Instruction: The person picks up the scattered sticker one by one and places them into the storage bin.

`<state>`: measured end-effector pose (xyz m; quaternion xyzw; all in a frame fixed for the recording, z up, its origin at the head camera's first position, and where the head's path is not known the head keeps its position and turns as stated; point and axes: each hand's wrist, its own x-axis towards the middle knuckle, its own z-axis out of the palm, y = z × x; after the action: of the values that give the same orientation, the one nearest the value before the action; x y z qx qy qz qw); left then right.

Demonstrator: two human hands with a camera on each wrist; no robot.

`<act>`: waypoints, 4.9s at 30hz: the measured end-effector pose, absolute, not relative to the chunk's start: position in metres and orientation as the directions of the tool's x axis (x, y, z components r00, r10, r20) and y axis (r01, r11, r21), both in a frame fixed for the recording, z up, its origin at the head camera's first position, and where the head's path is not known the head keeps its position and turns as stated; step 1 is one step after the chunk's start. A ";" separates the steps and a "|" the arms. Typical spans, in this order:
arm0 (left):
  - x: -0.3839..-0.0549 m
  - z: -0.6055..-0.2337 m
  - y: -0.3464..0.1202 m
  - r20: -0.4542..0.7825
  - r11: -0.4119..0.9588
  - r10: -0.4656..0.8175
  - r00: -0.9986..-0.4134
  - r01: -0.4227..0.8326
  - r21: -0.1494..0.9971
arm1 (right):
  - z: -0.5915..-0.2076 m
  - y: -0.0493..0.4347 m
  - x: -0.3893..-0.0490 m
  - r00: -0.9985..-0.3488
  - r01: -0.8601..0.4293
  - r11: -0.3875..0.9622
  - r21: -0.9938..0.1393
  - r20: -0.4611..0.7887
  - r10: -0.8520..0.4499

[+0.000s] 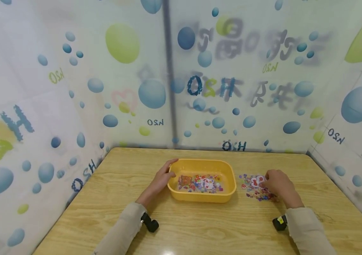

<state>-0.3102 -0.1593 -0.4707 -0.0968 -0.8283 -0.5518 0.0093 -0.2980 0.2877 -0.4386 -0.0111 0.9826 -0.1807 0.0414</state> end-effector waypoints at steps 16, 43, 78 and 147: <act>-0.309 -0.471 -0.159 0.115 0.360 0.145 -0.983 0.161 0.919 | -0.437 0.285 -0.298 -0.998 0.017 0.931 -0.364 -0.063 -0.007; -0.310 -0.474 -0.159 0.124 0.339 0.141 -0.982 0.166 0.926 | -0.440 0.289 -0.297 -0.999 -0.024 0.919 -0.393 -0.030 -0.038; -0.310 -0.470 -0.159 0.123 0.355 0.153 -0.980 0.171 0.919 | -0.435 0.297 -0.297 -0.999 -0.035 0.921 -0.388 -0.019 -0.046; -0.307 -0.469 -0.158 0.129 0.351 0.147 -0.981 0.173 0.920 | -0.437 0.293 -0.295 -0.999 -0.035 0.924 -0.381 -0.001 -0.038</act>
<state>-0.3074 -0.1575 -0.4687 -0.0974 -0.8218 -0.5612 0.0118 -0.2952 0.2934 -0.4368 -0.0185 0.9808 -0.1939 0.0043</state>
